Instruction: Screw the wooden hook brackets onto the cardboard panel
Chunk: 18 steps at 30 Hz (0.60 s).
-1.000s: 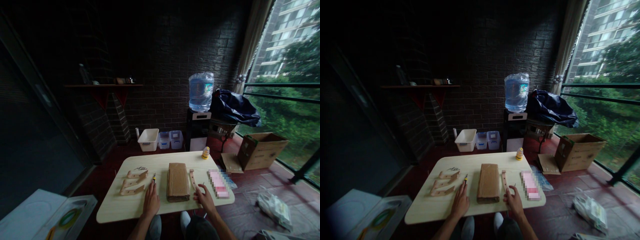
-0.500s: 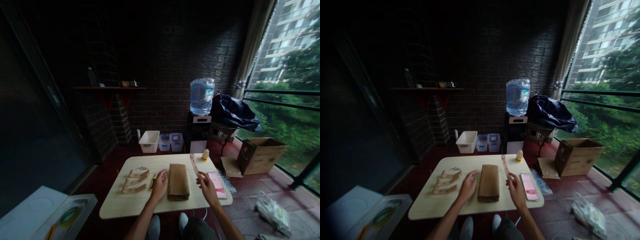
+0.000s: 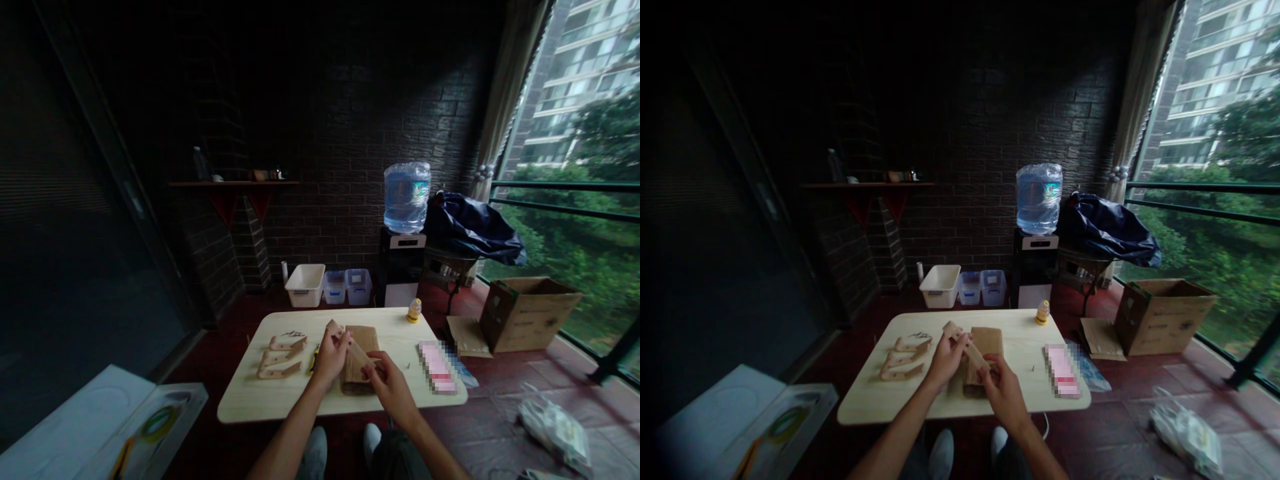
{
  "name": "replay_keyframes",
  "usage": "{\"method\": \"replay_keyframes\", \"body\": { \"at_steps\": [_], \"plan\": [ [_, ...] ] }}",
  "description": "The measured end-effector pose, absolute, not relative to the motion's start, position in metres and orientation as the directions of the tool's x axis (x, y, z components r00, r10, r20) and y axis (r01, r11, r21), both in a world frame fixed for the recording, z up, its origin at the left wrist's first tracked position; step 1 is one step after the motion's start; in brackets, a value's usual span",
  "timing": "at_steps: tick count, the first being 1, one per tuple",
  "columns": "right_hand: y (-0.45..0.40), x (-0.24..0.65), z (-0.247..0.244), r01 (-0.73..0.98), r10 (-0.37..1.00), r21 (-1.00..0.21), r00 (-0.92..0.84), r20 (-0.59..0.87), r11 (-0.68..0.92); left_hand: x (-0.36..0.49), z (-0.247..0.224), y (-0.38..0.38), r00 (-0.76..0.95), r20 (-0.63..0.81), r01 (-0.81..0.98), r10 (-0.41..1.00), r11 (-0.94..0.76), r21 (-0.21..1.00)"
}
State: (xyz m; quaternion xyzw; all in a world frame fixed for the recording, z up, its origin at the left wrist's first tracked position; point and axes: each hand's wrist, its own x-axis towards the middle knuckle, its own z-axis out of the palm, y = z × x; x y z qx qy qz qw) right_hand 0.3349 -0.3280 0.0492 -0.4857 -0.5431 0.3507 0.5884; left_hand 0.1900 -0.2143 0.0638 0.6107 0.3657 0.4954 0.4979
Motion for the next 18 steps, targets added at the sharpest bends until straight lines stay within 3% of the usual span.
{"method": "replay_keyframes", "body": {
  "at_steps": [6, 13, 18],
  "plan": [
    [-0.325, 0.337, 0.039, 0.255, 0.957, -0.94, 0.118, 0.263, 0.227, 0.182, 0.071, -0.209, 0.343, 0.194, -0.042, 0.919, -0.191, 0.981],
    [-0.312, 0.35, 0.032, 0.126, 0.943, -0.968, 0.23, 0.24, 0.215, 0.203, 0.068, -0.198, 0.457, -0.013, 0.142, 0.889, -0.059, 0.988],
    [-0.309, 0.365, 0.035, 0.204, 0.896, -0.947, 0.323, 0.306, 0.249, 0.216, 0.058, -0.191, 0.63, -0.266, 0.325, 0.73, 0.063, 0.943]
  ]
}}
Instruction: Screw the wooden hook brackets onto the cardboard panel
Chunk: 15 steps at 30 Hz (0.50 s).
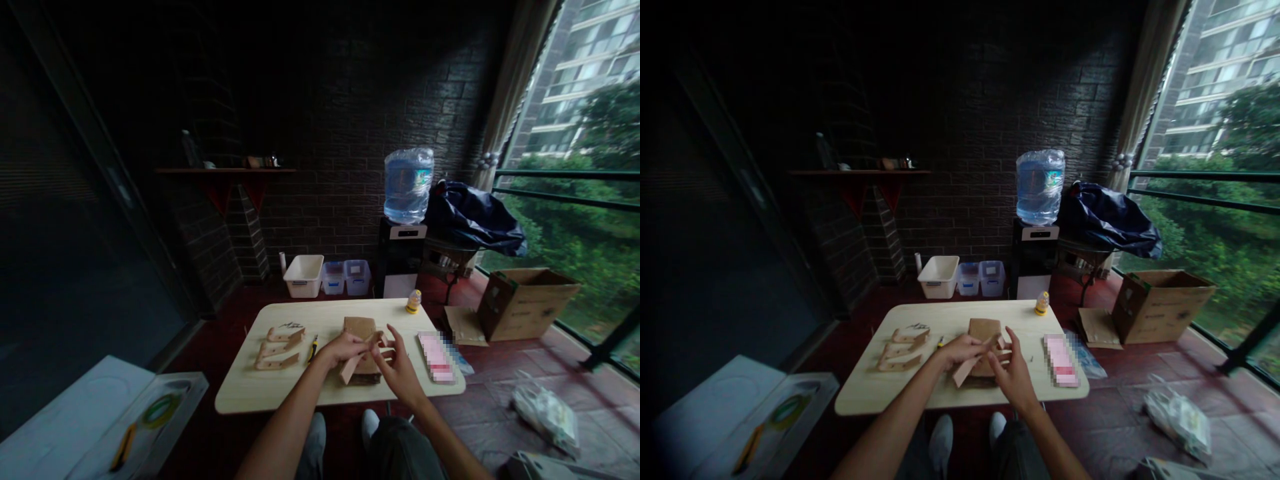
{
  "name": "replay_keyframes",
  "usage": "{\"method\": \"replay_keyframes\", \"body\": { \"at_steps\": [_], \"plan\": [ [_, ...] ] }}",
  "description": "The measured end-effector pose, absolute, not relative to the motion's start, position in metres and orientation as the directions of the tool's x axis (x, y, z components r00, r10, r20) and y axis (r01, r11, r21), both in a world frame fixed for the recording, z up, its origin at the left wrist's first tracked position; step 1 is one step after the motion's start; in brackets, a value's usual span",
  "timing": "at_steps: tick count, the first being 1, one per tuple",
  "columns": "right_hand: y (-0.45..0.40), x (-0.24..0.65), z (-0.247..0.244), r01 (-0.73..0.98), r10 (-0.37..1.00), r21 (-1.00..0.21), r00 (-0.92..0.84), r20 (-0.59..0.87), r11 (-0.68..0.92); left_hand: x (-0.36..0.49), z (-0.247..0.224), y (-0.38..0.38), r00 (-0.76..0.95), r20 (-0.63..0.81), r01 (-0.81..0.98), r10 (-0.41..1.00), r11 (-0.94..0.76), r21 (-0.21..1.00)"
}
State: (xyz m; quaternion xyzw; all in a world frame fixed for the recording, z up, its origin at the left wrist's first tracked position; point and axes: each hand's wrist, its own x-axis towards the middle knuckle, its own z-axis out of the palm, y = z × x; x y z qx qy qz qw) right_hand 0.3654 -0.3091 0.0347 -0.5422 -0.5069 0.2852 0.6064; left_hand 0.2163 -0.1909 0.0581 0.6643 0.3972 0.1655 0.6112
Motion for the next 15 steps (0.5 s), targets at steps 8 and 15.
{"method": "replay_keyframes", "body": {
  "at_steps": [8, 15],
  "plan": [
    [-0.302, 0.397, 0.027, 0.523, 0.885, -0.819, 0.232, 0.404, 0.237, 0.198, 0.062, -0.18, 0.784, -0.352, 0.256, 0.51, 0.25, 0.934],
    [-0.276, 0.414, -0.02, 0.0, 0.835, -1.0, 0.551, -0.011, -0.013, 0.168, 0.034, -0.165, 0.489, -0.195, 0.139, 0.85, 0.145, 0.98]
  ]
}}
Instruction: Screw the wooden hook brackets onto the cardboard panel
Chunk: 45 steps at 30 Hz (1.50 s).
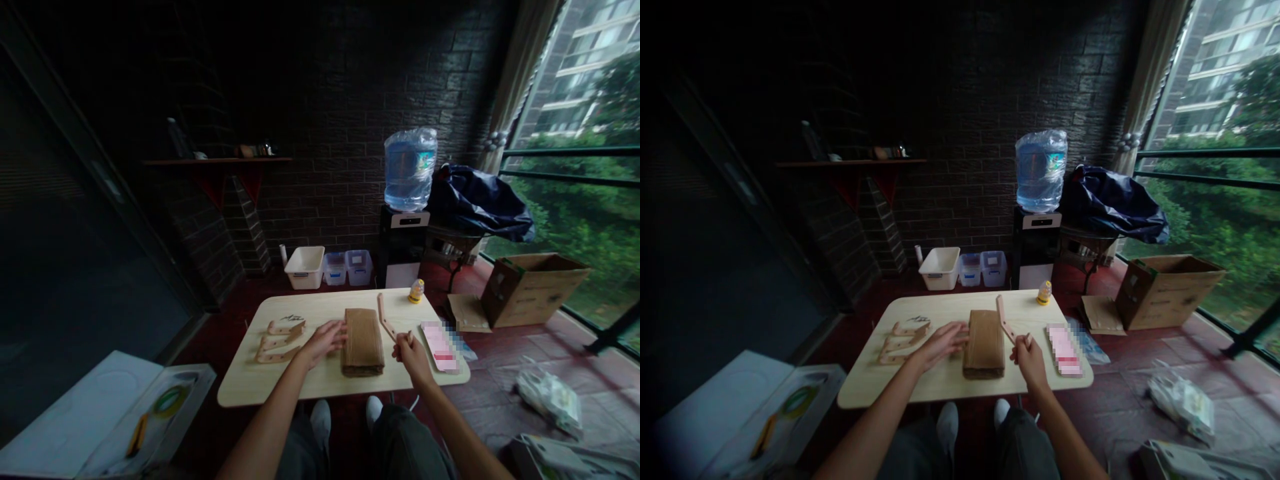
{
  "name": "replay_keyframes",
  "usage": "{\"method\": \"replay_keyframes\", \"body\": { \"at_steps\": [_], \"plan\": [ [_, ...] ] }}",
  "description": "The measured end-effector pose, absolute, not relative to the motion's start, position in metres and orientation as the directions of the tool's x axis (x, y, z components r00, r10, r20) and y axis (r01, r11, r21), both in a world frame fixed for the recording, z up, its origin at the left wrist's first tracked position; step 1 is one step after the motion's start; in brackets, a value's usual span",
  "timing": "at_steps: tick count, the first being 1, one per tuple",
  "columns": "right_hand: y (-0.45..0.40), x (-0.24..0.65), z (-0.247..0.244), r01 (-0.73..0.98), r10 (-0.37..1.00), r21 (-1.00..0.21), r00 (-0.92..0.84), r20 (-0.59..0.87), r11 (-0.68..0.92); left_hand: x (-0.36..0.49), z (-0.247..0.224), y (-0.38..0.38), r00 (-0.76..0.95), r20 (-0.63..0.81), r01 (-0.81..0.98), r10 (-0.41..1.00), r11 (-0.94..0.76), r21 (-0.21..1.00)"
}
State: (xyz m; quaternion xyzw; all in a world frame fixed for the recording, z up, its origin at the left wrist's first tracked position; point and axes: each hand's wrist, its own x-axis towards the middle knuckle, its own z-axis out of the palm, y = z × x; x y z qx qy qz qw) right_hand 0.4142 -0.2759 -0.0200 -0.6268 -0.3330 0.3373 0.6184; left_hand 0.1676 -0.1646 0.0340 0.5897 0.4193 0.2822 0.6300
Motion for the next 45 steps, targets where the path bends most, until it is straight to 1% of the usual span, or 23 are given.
{"method": "replay_keyframes", "body": {
  "at_steps": [3, 8, 10, 11, 13, 17, 20, 23, 25, 27, 29, 32, 37, 41, 45],
  "plan": [
    [-0.272, 0.411, -0.039, -0.084, 0.842, -0.996, 0.534, -0.079, -0.04, 0.175, 0.01, -0.175, 0.403, -0.199, 0.238, 0.893, 0.107, 0.965],
    [-0.272, 0.395, -0.053, -0.12, 0.879, -0.991, 0.466, -0.102, -0.052, 0.199, -0.035, -0.204, 0.283, -0.14, 0.34, 0.949, 0.038, 0.94],
    [-0.272, 0.391, -0.052, -0.127, 0.89, -0.991, 0.446, -0.095, -0.042, 0.207, -0.053, -0.211, 0.165, -0.025, 0.493, 0.986, -0.061, 0.868],
    [-0.271, 0.391, -0.05, -0.123, 0.896, -0.992, 0.435, -0.085, -0.034, 0.209, -0.061, -0.212, 0.138, 0.019, 0.538, 0.99, -0.091, 0.838],
    [-0.27, 0.393, -0.045, -0.091, 0.909, -0.996, 0.413, -0.051, -0.015, 0.209, -0.072, -0.21, 0.123, 0.072, 0.561, 0.99, -0.129, 0.818],
    [-0.273, 0.403, -0.032, 0.033, 0.927, -0.999, 0.374, 0.037, 0.026, 0.194, -0.072, -0.191, 0.151, 0.139, 0.513, 0.979, -0.198, 0.835],
    [-0.278, 0.411, -0.025, 0.1, 0.93, -0.993, 0.354, 0.094, 0.062, 0.179, -0.06, -0.177, 0.071, 0.187, 0.531, 0.98, -0.196, 0.824],
    [-0.283, 0.417, -0.021, 0.107, 0.925, -0.99, 0.357, 0.127, 0.095, 0.174, -0.049, -0.174, 0.02, 0.24, 0.547, 0.97, -0.212, 0.81],
    [-0.285, 0.42, -0.021, 0.092, 0.911, -0.99, 0.39, 0.133, 0.105, 0.179, -0.043, -0.18, 0.05, 0.284, 0.56, 0.958, -0.262, 0.786],
    [-0.284, 0.423, -0.023, 0.068, 0.891, -0.991, 0.434, 0.13, 0.111, 0.19, -0.038, -0.191, 0.126, 0.338, 0.596, 0.933, -0.344, 0.725],
    [-0.283, 0.427, -0.026, 0.03, 0.873, -0.992, 0.472, 0.123, 0.124, 0.205, -0.034, -0.205, 0.197, 0.348, 0.637, 0.917, -0.389, 0.665],
    [-0.284, 0.434, -0.028, -0.036, 0.856, -0.988, 0.504, 0.112, 0.15, 0.228, -0.031, -0.221, 0.3, 0.344, 0.645, 0.89, -0.454, 0.614],
    [-0.29, 0.455, -0.027, -0.114, 0.836, -0.979, 0.543, 0.079, 0.167, 0.248, -0.039, -0.227, 0.321, 0.332, 0.699, 0.887, -0.458, 0.548],
    [-0.296, 0.475, -0.031, -0.176, 0.796, -0.97, 0.605, 0.028, 0.168, 0.242, -0.04, -0.215, 0.356, 0.33, 0.689, 0.874, -0.484, 0.54],
    [-0.3, 0.48, -0.04, -0.208, 0.801, -0.967, 0.599, -0.008, 0.146, 0.237, -0.035, -0.203, 0.386, 0.33, 0.689, 0.862, -0.507, 0.518]
  ]
}}
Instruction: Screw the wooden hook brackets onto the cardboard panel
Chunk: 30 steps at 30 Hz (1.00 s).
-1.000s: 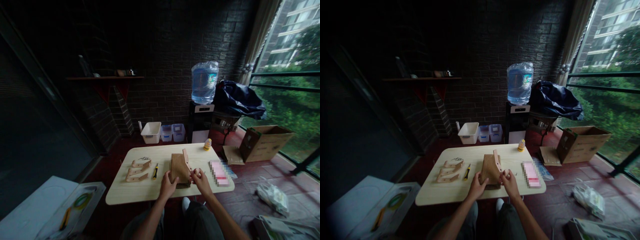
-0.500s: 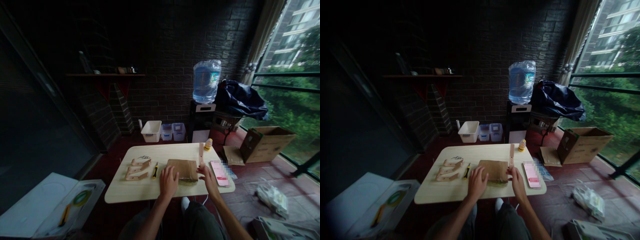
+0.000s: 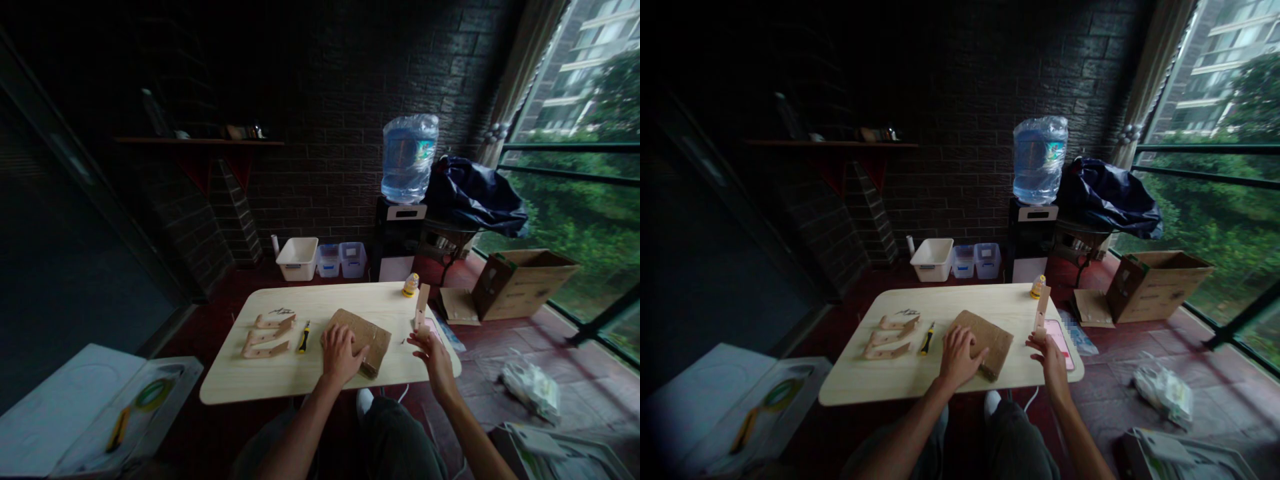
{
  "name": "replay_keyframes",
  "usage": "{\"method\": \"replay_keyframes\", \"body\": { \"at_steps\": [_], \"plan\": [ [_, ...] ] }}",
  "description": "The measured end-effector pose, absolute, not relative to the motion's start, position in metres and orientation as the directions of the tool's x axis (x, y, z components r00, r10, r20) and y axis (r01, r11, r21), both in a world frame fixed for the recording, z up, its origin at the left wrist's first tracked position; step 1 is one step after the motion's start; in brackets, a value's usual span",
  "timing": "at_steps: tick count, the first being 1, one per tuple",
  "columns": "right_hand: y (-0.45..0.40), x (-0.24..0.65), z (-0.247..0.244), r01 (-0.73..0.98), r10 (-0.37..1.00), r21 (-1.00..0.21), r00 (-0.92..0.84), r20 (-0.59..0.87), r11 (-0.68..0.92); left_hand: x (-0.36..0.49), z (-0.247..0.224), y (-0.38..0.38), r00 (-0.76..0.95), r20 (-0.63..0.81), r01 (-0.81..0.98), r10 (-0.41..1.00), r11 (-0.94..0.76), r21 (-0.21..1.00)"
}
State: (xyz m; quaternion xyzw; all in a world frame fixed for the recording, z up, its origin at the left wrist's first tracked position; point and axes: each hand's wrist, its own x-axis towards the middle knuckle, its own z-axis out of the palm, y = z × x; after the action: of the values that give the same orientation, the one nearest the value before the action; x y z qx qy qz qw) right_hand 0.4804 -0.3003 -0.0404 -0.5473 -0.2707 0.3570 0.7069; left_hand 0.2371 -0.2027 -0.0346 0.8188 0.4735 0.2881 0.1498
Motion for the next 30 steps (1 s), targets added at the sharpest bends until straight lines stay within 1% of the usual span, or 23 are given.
{"method": "replay_keyframes", "body": {
  "at_steps": [4, 7, 9, 10, 13, 15, 16, 18, 20, 21, 23, 26, 28, 30],
  "plan": [
    [-0.303, 0.467, -0.044, -0.167, 0.824, -0.978, 0.566, 0.011, 0.127, 0.243, -0.036, -0.199, 0.337, 0.368, 0.708, 0.867, -0.491, 0.508],
    [-0.305, 0.455, -0.039, -0.137, 0.827, -0.986, 0.563, 0.006, 0.1, 0.244, -0.041, -0.197, 0.328, 0.358, 0.713, 0.874, -0.478, 0.513],
    [-0.305, 0.449, -0.036, -0.1, 0.835, -0.991, 0.55, 0.023, 0.094, 0.236, -0.041, -0.191, 0.393, 0.326, 0.683, 0.86, -0.51, 0.523],
    [-0.305, 0.447, -0.035, -0.087, 0.843, -0.992, 0.537, 0.028, 0.089, 0.23, -0.039, -0.186, 0.453, 0.303, 0.649, 0.838, -0.544, 0.532],
    [-0.3, 0.44, -0.035, -0.068, 0.866, -0.996, 0.5, 0.019, 0.061, 0.208, -0.028, -0.168, 0.685, 0.196, 0.487, 0.702, -0.64, 0.594],
    [-0.291, 0.434, -0.036, -0.027, 0.886, -0.998, 0.463, 0.035, 0.053, 0.199, -0.019, -0.158, 0.759, 0.138, 0.41, 0.636, -0.632, 0.658],
    [-0.284, 0.431, -0.036, 0.005, 0.896, -0.998, 0.44, 0.054, 0.057, 0.197, -0.015, -0.154, 0.765, 0.115, 0.398, 0.634, -0.606, 0.688],
    [-0.268, 0.422, -0.035, 0.071, 0.914, -0.995, 0.394, 0.092, 0.069, 0.2, -0.008, -0.149, 0.735, 0.072, 0.406, 0.674, -0.523, 0.75],
    [-0.248, 0.412, -0.031, 0.103, 0.922, -0.991, 0.37, 0.117, 0.084, 0.209, -0.003, -0.147, 0.669, 0.056, 0.397, 0.741, -0.419, 0.816],
    [-0.238, 0.406, -0.028, 0.116, 0.92, -0.988, 0.367, 0.135, 0.099, 0.214, -0.002, -0.147, 0.662, 0.061, 0.356, 0.747, -0.386, 0.851],
    [-0.218, 0.395, -0.022, 0.143, 0.914, -0.982, 0.369, 0.168, 0.123, 0.224, 0.001, -0.144, 0.651, 0.123, 0.245, 0.749, -0.36, 0.9],
    [-0.194, 0.381, -0.015, 0.15, 0.907, -0.975, 0.367, 0.208, 0.163, 0.231, 0.004, -0.135, 0.587, 0.214, 0.145, 0.78, -0.361, 0.921],
    [-0.183, 0.374, -0.014, 0.142, 0.92, -0.974, 0.328, 0.215, 0.177, 0.231, 0.004, -0.128, 0.544, 0.232, 0.135, 0.806, -0.357, 0.924],
    [-0.175, 0.371, -0.016, 0.129, 0.935, -0.975, 0.283, 0.213, 0.183, 0.23, 0.001, -0.121, 0.508, 0.229, 0.163, 0.83, -0.353, 0.921]
  ]
}}
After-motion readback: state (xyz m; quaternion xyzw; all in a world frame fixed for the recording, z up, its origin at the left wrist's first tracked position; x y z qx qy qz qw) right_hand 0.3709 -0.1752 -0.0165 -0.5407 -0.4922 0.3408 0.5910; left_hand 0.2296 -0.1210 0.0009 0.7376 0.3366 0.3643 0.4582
